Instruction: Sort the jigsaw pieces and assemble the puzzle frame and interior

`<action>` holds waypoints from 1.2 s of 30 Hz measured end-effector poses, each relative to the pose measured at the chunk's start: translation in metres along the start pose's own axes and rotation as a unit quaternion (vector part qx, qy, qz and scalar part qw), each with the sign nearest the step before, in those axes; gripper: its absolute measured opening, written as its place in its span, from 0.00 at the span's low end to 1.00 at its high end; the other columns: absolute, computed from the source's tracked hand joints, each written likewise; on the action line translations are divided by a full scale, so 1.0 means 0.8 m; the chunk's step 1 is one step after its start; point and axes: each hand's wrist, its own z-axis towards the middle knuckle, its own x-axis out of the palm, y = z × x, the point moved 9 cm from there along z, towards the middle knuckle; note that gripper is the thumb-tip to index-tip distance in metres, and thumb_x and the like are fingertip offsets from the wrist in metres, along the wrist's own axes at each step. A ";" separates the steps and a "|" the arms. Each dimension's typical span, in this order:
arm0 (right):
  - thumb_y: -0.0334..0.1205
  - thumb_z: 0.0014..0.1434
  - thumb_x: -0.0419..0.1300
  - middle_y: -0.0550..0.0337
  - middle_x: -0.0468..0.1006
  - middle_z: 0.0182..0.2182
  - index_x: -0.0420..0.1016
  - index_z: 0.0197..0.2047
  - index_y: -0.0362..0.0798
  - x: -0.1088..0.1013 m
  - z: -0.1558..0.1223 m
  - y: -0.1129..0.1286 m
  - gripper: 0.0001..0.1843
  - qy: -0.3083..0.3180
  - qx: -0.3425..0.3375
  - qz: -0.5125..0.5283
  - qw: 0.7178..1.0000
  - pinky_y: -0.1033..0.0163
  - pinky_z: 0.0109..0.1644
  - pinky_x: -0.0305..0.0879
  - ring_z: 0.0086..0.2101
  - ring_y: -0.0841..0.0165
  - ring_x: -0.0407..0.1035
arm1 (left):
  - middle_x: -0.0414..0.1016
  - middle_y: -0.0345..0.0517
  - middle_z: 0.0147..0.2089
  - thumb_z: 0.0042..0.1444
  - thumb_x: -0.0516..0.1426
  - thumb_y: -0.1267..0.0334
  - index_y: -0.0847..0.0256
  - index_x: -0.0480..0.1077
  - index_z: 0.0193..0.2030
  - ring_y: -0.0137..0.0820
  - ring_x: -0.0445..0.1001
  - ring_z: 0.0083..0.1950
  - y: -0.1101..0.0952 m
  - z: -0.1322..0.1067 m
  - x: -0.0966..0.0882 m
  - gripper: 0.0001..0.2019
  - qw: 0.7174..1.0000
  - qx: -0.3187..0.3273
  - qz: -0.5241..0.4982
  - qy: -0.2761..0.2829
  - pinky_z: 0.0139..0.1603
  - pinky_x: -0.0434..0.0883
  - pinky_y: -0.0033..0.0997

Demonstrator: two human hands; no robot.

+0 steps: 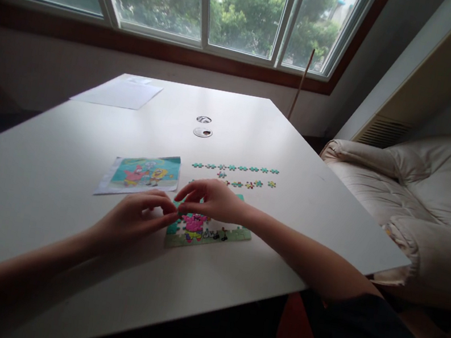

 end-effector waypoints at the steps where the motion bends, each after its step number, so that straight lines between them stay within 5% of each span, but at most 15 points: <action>1: 0.39 0.50 0.63 0.58 0.77 0.26 0.74 0.38 0.42 0.001 0.000 0.002 0.12 0.001 -0.006 -0.001 1.000 0.69 0.29 0.67 0.28 0.73 0.71 | 0.71 0.41 0.27 0.53 0.56 0.61 0.61 0.72 0.26 0.28 0.68 0.28 -0.002 0.000 0.001 0.08 1.000 0.004 0.001 0.000 0.31 0.64 0.26; 10: 0.43 0.49 0.64 0.59 0.75 0.26 0.75 0.34 0.41 -0.010 0.001 0.005 0.13 -0.056 -0.009 -0.059 0.997 0.69 0.30 0.63 0.27 0.75 0.67 | 0.72 0.41 0.29 0.55 0.56 0.58 0.60 0.72 0.28 0.30 0.68 0.31 0.008 0.003 -0.020 0.10 0.996 -0.030 -0.028 -0.077 0.30 0.61 0.27; 17: 0.44 0.53 0.61 0.60 0.75 0.24 0.74 0.32 0.41 -0.006 0.001 -0.004 0.13 -0.044 0.004 -0.066 0.997 0.69 0.30 0.60 0.26 0.75 0.66 | 0.72 0.43 0.31 0.56 0.55 0.59 0.60 0.73 0.29 0.31 0.69 0.34 0.008 0.001 -0.016 0.10 0.997 -0.020 -0.038 -0.064 0.34 0.65 0.29; 24: 0.40 0.53 0.60 0.61 0.74 0.22 0.75 0.31 0.42 0.014 -0.004 0.004 0.09 0.032 -0.018 -0.141 0.989 0.70 0.28 0.59 0.24 0.75 0.65 | 0.72 0.44 0.30 0.55 0.55 0.60 0.61 0.72 0.28 0.32 0.70 0.34 0.002 0.001 -0.017 0.09 0.998 -0.006 -0.025 -0.057 0.35 0.66 0.30; 36: 0.45 0.55 0.59 0.61 0.74 0.23 0.74 0.32 0.42 0.009 -0.005 0.016 0.13 0.003 -0.050 -0.171 0.984 0.70 0.29 0.59 0.25 0.75 0.65 | 0.71 0.44 0.30 0.55 0.56 0.61 0.62 0.71 0.27 0.32 0.69 0.34 -0.002 0.000 -0.011 0.09 0.999 0.022 0.002 -0.035 0.37 0.65 0.31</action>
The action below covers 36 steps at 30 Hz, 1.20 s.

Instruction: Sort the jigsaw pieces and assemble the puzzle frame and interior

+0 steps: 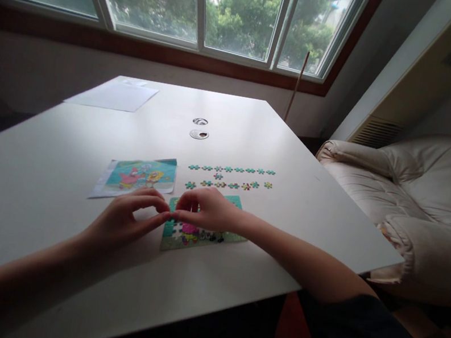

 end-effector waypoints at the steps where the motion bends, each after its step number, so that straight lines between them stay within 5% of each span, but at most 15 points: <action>1: 0.45 0.55 0.59 0.61 0.74 0.24 0.73 0.32 0.42 -0.002 0.000 0.000 0.12 -0.005 0.002 -0.008 1.000 0.70 0.30 0.59 0.25 0.75 0.65 | 0.71 0.44 0.30 0.55 0.56 0.61 0.62 0.71 0.27 0.32 0.69 0.34 0.001 0.000 -0.001 0.09 1.000 -0.007 -0.005 -0.004 0.36 0.65 0.31; 13: 0.42 0.58 0.57 0.58 0.74 0.29 0.73 0.35 0.45 -0.023 -0.012 0.016 0.09 -0.136 -0.106 -0.192 0.966 0.66 0.36 0.59 0.30 0.72 0.66 | 0.73 0.41 0.28 0.54 0.56 0.56 0.61 0.73 0.30 0.29 0.68 0.29 0.031 0.000 -0.019 0.11 0.988 -0.110 -0.083 -0.065 0.27 0.61 0.27; 27: 0.42 0.61 0.52 0.58 0.77 0.29 0.74 0.34 0.47 -0.023 -0.016 0.030 0.11 -0.131 -0.153 -0.296 0.934 0.64 0.37 0.57 0.30 0.71 0.67 | 0.73 0.41 0.29 0.56 0.55 0.57 0.61 0.72 0.31 0.30 0.69 0.32 0.024 0.002 -0.013 0.10 0.995 -0.076 -0.047 -0.050 0.32 0.64 0.28; 36: 0.41 0.57 0.56 0.60 0.74 0.27 0.74 0.34 0.46 -0.036 -0.011 -0.013 0.09 -0.056 -0.055 -0.226 0.971 0.67 0.34 0.58 0.28 0.73 0.65 | 0.71 0.49 0.43 0.59 0.51 0.61 0.59 0.71 0.40 0.38 0.68 0.46 0.007 -0.002 0.005 0.09 0.992 0.065 0.102 0.022 0.49 0.65 0.41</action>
